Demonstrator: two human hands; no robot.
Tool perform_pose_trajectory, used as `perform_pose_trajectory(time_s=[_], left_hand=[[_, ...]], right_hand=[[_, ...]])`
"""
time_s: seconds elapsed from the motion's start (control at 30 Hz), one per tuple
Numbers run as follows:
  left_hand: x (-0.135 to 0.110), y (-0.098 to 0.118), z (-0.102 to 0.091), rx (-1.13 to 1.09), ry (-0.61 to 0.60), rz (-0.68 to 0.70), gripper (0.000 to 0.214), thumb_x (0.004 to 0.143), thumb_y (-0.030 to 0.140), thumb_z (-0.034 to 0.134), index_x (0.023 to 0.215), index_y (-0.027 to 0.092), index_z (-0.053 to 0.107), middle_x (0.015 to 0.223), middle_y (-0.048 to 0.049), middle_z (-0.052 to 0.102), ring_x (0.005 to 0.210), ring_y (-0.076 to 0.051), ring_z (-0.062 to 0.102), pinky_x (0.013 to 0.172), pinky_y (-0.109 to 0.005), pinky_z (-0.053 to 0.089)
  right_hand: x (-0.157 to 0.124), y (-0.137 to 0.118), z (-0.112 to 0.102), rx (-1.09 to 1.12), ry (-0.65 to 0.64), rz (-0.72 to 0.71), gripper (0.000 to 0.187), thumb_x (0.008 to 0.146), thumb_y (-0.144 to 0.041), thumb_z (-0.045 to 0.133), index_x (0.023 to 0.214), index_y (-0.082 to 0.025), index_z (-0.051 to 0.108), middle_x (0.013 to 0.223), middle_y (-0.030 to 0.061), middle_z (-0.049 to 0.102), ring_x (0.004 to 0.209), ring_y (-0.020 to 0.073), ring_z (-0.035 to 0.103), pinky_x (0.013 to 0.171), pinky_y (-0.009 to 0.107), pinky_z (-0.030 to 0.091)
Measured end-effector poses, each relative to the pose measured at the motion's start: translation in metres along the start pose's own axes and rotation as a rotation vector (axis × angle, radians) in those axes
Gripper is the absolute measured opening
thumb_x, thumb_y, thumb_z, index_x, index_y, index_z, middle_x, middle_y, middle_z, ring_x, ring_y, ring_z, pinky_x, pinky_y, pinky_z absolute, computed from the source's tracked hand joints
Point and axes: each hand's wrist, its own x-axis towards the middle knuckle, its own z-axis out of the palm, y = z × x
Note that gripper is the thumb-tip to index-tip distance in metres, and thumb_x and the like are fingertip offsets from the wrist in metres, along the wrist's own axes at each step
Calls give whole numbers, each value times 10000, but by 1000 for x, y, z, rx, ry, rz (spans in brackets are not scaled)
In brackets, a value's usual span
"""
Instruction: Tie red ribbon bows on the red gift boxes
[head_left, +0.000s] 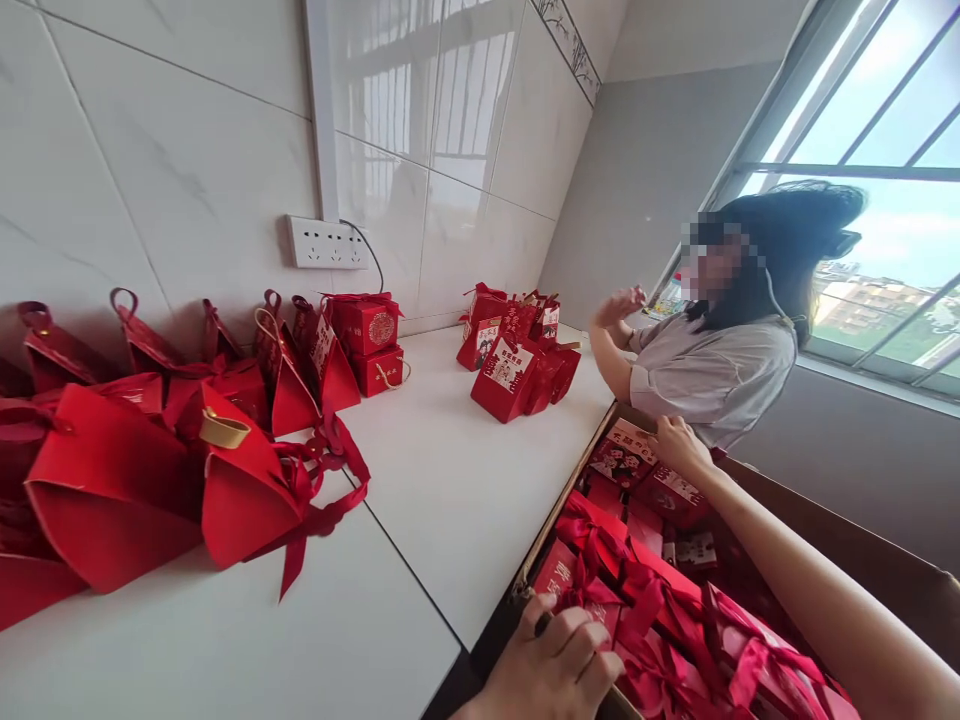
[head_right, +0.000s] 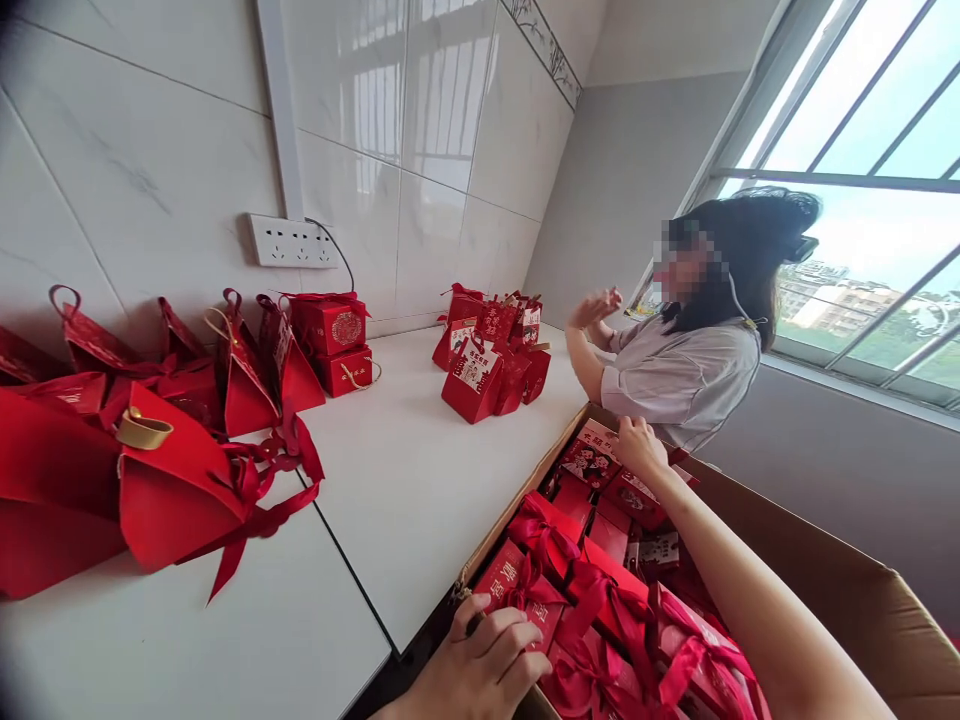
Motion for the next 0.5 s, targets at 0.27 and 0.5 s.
perform_pose_trajectory(time_s=[0.27, 0.5], left_hand=[[0, -1, 5, -10, 56, -13, 100, 836, 160, 562, 795, 229, 622, 919, 45, 662, 949, -108, 512, 952, -306, 261], [1, 0, 6, -7, 27, -20, 81, 833, 180, 566, 836, 235, 625, 973, 31, 634, 993, -126, 497, 937, -311, 265]], right_hand=[[27, 0, 19, -67, -77, 306, 355, 908, -379, 547, 1164, -134, 558, 1169, 106, 584, 1050, 236, 578, 901, 460, 469], [35, 13, 30, -22, -110, 332, 299, 911, -352, 554, 1122, -142, 586, 1127, 82, 614, 1022, 219, 600, 897, 457, 481]])
